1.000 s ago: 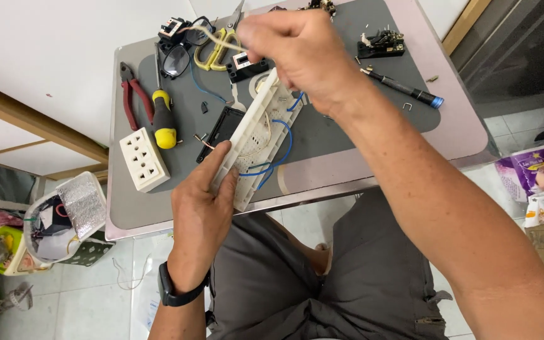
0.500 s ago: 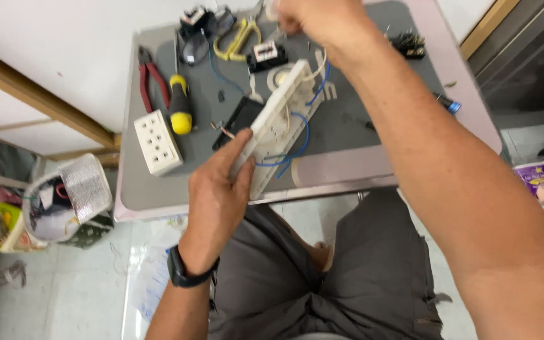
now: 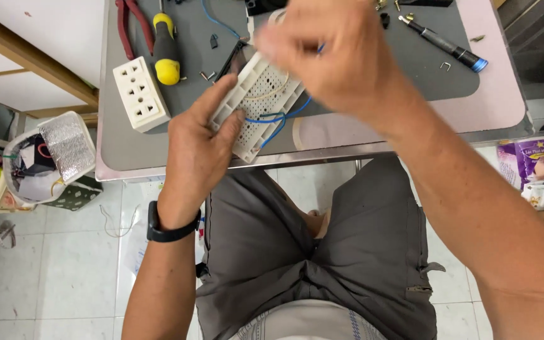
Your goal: Wiring an electrical component by stripping insulation from wires and securing them into a terminal block using a screwdriver.
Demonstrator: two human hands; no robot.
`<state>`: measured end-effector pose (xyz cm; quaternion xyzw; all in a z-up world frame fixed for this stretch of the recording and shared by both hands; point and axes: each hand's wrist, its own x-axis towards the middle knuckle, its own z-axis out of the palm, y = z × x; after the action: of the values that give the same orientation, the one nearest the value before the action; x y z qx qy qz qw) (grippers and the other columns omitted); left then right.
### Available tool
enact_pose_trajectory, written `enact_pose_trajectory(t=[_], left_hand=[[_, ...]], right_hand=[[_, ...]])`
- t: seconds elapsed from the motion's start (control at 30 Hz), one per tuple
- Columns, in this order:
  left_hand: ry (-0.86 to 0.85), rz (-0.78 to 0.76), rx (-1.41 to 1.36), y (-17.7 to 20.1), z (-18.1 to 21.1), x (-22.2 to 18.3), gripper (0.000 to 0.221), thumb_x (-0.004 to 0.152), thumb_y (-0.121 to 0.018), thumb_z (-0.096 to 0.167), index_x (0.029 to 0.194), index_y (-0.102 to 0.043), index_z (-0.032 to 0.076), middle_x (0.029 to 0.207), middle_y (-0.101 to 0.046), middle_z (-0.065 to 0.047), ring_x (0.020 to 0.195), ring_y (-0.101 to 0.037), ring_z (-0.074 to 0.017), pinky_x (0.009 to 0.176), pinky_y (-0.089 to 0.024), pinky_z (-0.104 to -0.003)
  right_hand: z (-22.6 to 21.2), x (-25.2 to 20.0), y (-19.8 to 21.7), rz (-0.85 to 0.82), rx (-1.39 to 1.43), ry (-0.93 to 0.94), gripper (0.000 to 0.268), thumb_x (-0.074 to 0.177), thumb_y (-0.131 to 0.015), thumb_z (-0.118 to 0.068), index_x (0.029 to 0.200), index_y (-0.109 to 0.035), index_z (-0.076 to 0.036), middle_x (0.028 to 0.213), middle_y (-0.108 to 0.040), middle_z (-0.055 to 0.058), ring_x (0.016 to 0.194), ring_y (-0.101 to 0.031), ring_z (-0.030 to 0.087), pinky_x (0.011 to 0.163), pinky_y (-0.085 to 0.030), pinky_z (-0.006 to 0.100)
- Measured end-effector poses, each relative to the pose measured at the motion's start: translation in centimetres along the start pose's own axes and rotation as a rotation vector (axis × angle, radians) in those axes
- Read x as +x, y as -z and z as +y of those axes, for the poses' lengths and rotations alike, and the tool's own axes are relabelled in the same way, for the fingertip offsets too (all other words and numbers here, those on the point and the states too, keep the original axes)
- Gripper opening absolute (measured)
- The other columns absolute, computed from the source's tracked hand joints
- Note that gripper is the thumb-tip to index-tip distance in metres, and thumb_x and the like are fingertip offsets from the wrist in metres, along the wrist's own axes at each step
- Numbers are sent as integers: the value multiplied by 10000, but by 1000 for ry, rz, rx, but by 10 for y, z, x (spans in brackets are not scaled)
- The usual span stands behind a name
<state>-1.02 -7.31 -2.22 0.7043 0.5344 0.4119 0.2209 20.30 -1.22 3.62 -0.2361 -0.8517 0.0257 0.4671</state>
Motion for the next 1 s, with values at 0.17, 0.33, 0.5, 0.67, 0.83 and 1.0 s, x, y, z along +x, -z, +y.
enact_pose_trajectory(t=[0.17, 0.33, 0.5, 0.67, 0.83, 1.0], left_hand=[[41, 3, -97, -2, -4, 1, 406, 937, -646, 143, 1326, -559, 69, 1279, -642, -75, 1094, -591, -109, 907, -489, -251], [89, 24, -149, -3, -4, 2, 410, 919, -660, 125, 1313, -567, 60, 1254, -650, -62, 1115, -580, -96, 940, -489, -247], [112, 18, -192, -4, -6, 2, 413, 914, -663, 115, 1309, -563, 51, 1254, -643, -81, 1112, -590, -118, 938, -507, -255], [123, 17, -206, -6, -4, 2, 416, 912, -659, 112, 1310, -558, 44, 1260, -641, -88, 1110, -592, -119, 932, -520, -257], [131, 18, -202, -5, -1, 2, 415, 910, -659, 118, 1309, -562, 50, 1236, -652, -80, 1076, -602, -111, 905, -529, -246], [115, 22, -192, -5, -3, 2, 411, 907, -663, 117, 1302, -567, 53, 1255, -646, -85, 1118, -598, -125, 954, -508, -259]], right_hand=[[1, -26, -10, -96, 91, 78, 172, 903, -717, 109, 765, -673, 17, 712, -514, 84, 697, -472, 247, 859, -456, 421], [7, -38, -20, -17, -269, 184, 215, 890, -832, 52, 781, -667, -32, 749, -509, 51, 712, -464, 230, 1009, -436, 493], [0, -45, -38, 154, -336, 130, 238, 880, -858, 6, 745, -667, -42, 702, -538, 47, 667, -493, 216, 954, -444, 462], [-2, -50, -52, 225, -311, 67, 211, 875, -833, 17, 752, -670, -35, 687, -531, 45, 645, -487, 215, 940, -417, 474], [-2, -49, -53, 246, -342, 74, 202, 894, -780, 17, 746, -661, -49, 674, -513, 36, 632, -475, 216, 893, -411, 442], [-5, -52, -52, 212, -354, 92, 222, 872, -820, -6, 729, -663, -72, 690, -549, 22, 654, -506, 199, 950, -403, 452]])
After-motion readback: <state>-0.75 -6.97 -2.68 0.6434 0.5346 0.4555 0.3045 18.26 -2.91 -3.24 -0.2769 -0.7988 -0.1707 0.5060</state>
